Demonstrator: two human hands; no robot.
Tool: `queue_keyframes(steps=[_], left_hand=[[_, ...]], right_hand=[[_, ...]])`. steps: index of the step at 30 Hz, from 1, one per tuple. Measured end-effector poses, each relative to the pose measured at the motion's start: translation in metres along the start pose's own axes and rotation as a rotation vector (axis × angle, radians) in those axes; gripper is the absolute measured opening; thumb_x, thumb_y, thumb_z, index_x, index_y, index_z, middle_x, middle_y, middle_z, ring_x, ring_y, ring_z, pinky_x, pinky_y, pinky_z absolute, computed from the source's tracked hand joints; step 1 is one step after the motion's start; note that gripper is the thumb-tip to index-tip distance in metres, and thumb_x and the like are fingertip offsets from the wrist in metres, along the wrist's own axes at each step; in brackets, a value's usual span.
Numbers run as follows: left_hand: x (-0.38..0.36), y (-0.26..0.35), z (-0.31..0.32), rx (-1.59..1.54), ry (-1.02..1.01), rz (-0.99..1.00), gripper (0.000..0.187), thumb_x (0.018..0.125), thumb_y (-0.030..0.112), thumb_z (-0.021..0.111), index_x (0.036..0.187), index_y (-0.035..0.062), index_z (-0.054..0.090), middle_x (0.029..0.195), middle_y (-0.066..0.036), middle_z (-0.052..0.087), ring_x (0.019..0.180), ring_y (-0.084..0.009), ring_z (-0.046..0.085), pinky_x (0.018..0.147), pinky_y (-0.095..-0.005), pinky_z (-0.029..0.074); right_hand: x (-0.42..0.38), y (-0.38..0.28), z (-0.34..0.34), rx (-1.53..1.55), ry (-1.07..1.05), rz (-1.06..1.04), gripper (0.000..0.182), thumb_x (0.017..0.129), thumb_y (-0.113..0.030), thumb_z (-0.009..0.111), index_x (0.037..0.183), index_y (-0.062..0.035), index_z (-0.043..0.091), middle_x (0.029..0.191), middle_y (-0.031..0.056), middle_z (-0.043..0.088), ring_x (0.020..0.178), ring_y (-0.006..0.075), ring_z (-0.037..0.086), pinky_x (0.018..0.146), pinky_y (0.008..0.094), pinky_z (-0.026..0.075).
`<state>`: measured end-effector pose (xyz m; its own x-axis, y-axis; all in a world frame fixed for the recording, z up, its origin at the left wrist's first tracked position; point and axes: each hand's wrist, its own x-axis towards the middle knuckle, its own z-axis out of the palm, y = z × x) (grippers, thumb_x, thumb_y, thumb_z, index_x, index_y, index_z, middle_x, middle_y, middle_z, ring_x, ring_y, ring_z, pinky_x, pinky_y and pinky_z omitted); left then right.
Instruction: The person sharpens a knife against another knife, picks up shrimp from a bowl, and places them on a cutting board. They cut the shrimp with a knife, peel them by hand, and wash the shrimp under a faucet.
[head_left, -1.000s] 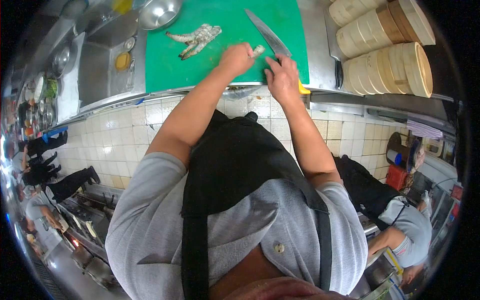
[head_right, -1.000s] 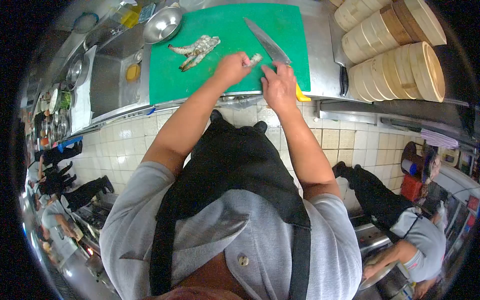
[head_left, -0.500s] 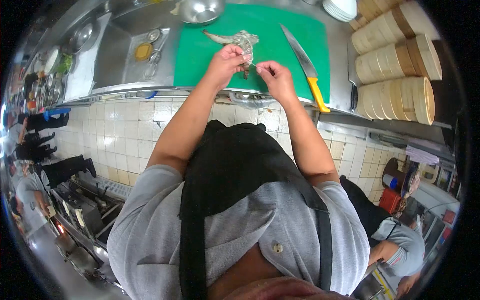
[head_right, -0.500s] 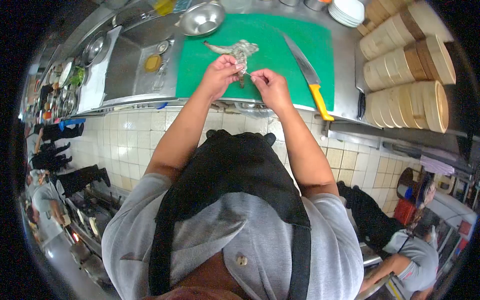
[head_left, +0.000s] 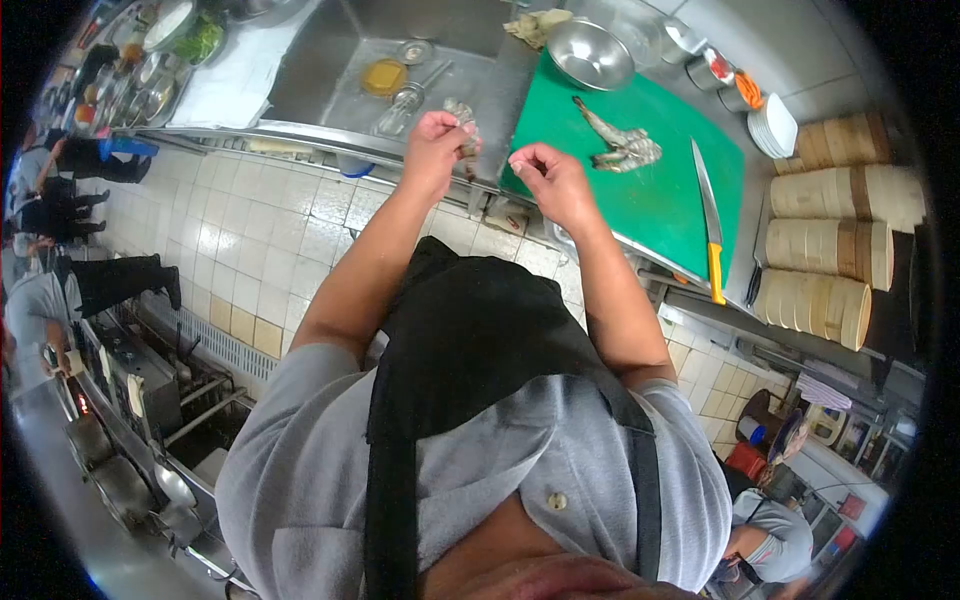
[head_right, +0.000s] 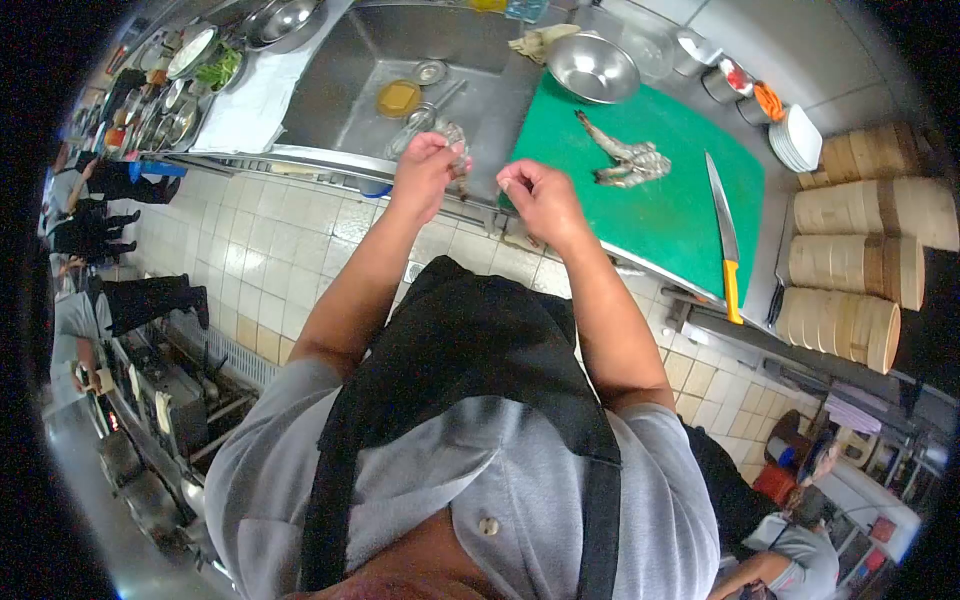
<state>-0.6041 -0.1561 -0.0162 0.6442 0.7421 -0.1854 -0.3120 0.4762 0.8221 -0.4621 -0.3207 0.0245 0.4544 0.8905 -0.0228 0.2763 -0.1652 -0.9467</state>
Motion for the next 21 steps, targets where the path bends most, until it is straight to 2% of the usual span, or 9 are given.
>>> queue_keyframes(steps=[6, 8, 10, 12, 15, 16, 18, 20, 21], left_hand=[[0.003, 0.033, -0.05, -0.147, 0.098, -0.007, 0.017, 0.096, 0.002, 0.067, 0.103, 0.0089, 0.053, 0.099, -0.009, 0.067, 0.09, -0.0286, 0.071, 0.082, -0.0424, 0.059], [0.004, 0.039, -0.056, -0.203, 0.125, -0.023, 0.015, 0.097, 0.002, 0.066, 0.103, 0.0087, 0.054, 0.1, -0.01, 0.067, 0.093, -0.0318, 0.072, 0.085, -0.0444, 0.059], [0.009, 0.039, -0.067, -0.257, 0.094, -0.008, 0.013, 0.098, 0.003, 0.065, 0.102, 0.0081, 0.055, 0.102, -0.011, 0.068, 0.098, -0.034, 0.072, 0.088, -0.0467, 0.059], [0.013, 0.043, -0.075, -0.267, 0.068, 0.002, 0.011, 0.098, 0.004, 0.065, 0.103, 0.008, 0.056, 0.103, -0.011, 0.068, 0.101, -0.0353, 0.071, 0.09, -0.0487, 0.058], [0.022, 0.051, -0.077, -0.248, 0.058, 0.02, 0.009, 0.099, 0.005, 0.063, 0.104, 0.0083, 0.056, 0.105, -0.012, 0.068, 0.105, -0.0356, 0.07, 0.092, -0.0505, 0.057], [0.024, 0.055, -0.075, -0.249, 0.069, 0.026, 0.008, 0.1, 0.005, 0.063, 0.103, 0.0083, 0.057, 0.105, -0.012, 0.068, 0.106, -0.0355, 0.07, 0.093, -0.0507, 0.057], [0.029, 0.058, -0.071, -0.249, 0.08, 0.047, 0.007, 0.1, 0.005, 0.062, 0.104, 0.0084, 0.057, 0.106, -0.012, 0.068, 0.108, -0.0354, 0.069, 0.094, -0.0508, 0.057], [0.035, 0.057, -0.07, -0.242, 0.08, 0.067, 0.008, 0.1, 0.005, 0.062, 0.104, 0.0086, 0.057, 0.108, -0.012, 0.068, 0.11, -0.0351, 0.069, 0.094, -0.0507, 0.057], [0.04, 0.057, -0.071, -0.22, 0.076, 0.082, 0.008, 0.1, 0.005, 0.062, 0.105, 0.0086, 0.057, 0.108, -0.012, 0.068, 0.109, -0.0335, 0.069, 0.092, -0.0495, 0.057]], right_hand=[[0.041, -0.042, 0.02, -0.209, -0.051, -0.032, 0.014, 0.097, -0.013, 0.069, 0.105, -0.002, 0.072, 0.093, 0.0042, 0.074, 0.081, 0.0115, 0.064, 0.077, 0.0292, 0.053], [0.054, -0.081, 0.008, -0.128, -0.022, -0.105, 0.012, 0.098, -0.011, 0.068, 0.105, -0.003, 0.073, 0.095, 0.0029, 0.074, 0.082, 0.0122, 0.065, 0.078, 0.0288, 0.053], [0.067, -0.129, -0.01, 0.116, -0.02, -0.26, 0.01, 0.098, -0.007, 0.067, 0.105, -0.0027, 0.073, 0.094, 0.0055, 0.073, 0.082, 0.0143, 0.066, 0.077, 0.0302, 0.054], [0.077, -0.169, -0.03, 0.432, -0.151, -0.5, 0.012, 0.098, -0.007, 0.066, 0.107, -0.0016, 0.072, 0.095, 0.0094, 0.072, 0.087, 0.015, 0.066, 0.078, 0.0325, 0.055], [0.109, -0.176, -0.032, 0.88, -0.406, -0.687, 0.015, 0.101, -0.008, 0.062, 0.109, 0.0003, 0.071, 0.1, 0.013, 0.072, 0.092, 0.0184, 0.067, 0.079, 0.0347, 0.056], [0.128, -0.154, -0.028, 0.938, -0.435, -0.544, 0.016, 0.102, -0.009, 0.058, 0.109, -0.001, 0.07, 0.107, 0.0114, 0.071, 0.097, 0.0203, 0.067, 0.08, 0.0337, 0.056], [0.166, -0.108, 0.015, 0.261, -0.189, -0.21, 0.02, 0.1, -0.008, 0.057, 0.115, -0.0036, 0.07, 0.116, 0.014, 0.071, 0.102, 0.0263, 0.069, 0.083, 0.0382, 0.057], [0.175, 0.012, 0.045, -1.167, -0.065, -0.464, 0.028, 0.097, -0.017, 0.064, 0.123, -0.0064, 0.07, 0.121, 0.0163, 0.071, 0.109, 0.0313, 0.069, 0.088, 0.0431, 0.056], [0.172, 0.03, 0.053, -0.95, -0.119, -0.375, 0.034, 0.096, -0.021, 0.066, 0.126, -0.006, 0.069, 0.121, 0.0187, 0.071, 0.109, 0.0342, 0.069, 0.089, 0.0442, 0.056]])
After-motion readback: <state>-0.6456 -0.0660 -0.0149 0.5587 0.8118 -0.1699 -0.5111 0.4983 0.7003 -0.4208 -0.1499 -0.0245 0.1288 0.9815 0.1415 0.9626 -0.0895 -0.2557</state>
